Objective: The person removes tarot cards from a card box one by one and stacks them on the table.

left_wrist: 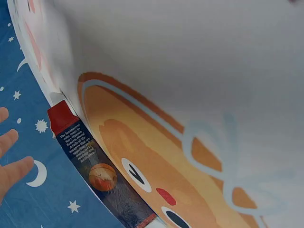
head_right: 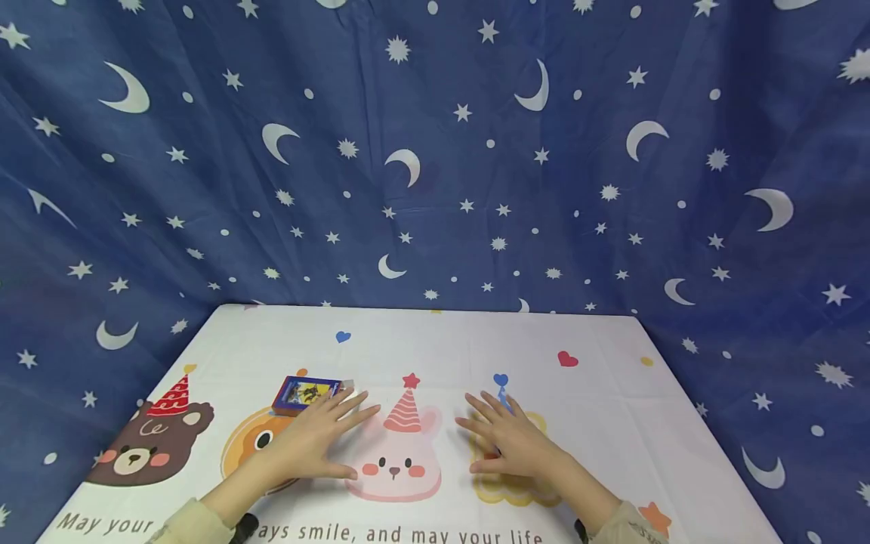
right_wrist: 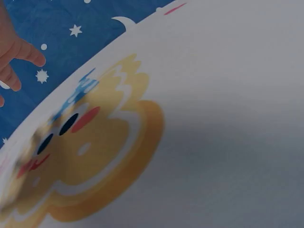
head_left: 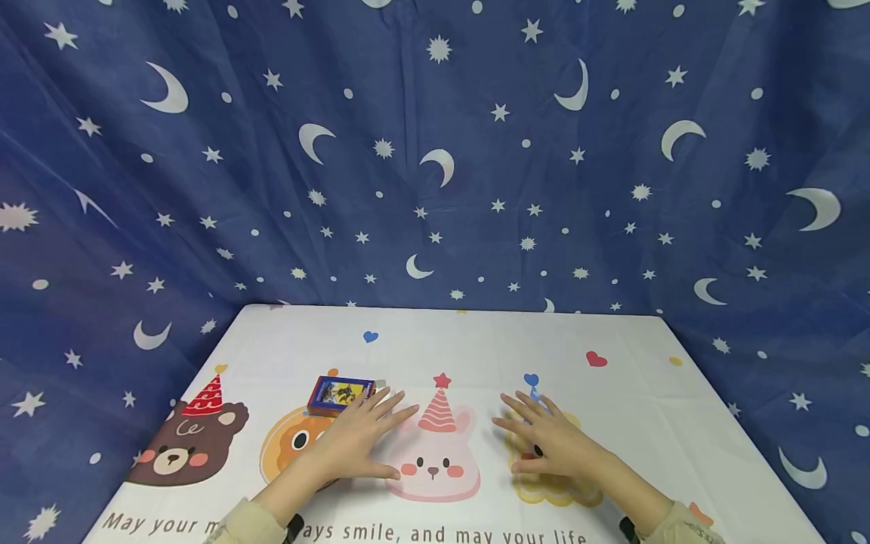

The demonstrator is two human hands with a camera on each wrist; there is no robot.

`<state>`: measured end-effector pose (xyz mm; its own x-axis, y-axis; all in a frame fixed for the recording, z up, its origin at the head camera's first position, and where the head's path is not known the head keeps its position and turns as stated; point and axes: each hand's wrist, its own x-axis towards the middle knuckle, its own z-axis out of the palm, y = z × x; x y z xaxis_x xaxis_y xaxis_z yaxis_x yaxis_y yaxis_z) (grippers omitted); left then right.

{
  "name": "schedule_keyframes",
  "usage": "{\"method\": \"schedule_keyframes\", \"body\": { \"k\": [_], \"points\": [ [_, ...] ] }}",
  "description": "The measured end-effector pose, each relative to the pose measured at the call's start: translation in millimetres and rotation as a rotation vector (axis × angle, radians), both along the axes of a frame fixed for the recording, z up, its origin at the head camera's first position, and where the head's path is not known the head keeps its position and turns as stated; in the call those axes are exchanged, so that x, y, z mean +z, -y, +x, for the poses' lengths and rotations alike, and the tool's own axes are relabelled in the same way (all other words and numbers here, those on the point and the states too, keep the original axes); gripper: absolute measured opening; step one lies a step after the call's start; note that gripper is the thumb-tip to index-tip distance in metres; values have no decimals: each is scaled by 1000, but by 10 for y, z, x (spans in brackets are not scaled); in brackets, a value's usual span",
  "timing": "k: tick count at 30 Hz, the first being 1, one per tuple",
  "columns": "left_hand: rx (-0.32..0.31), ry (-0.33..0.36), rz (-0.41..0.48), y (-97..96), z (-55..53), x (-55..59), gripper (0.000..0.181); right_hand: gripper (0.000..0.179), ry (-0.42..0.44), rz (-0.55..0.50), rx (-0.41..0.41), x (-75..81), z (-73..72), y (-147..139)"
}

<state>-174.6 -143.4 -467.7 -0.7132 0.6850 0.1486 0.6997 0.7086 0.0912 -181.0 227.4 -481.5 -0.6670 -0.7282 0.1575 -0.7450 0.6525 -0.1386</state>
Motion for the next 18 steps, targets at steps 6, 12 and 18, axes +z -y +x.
{"method": "schedule_keyframes", "body": {
  "k": [6, 12, 18],
  "points": [
    [-11, -7, 74, 1, -8, 2, 86, 67, 18, -2, 20, 63, 9, -1],
    [-30, -73, 147, -17, -38, 20, 73, 64, -88, -11, 67, 113, -36, 8],
    [-6, -46, 147, -34, -39, 61, 58, 62, -107, -42, 50, 69, -56, 24]
  ]
}}
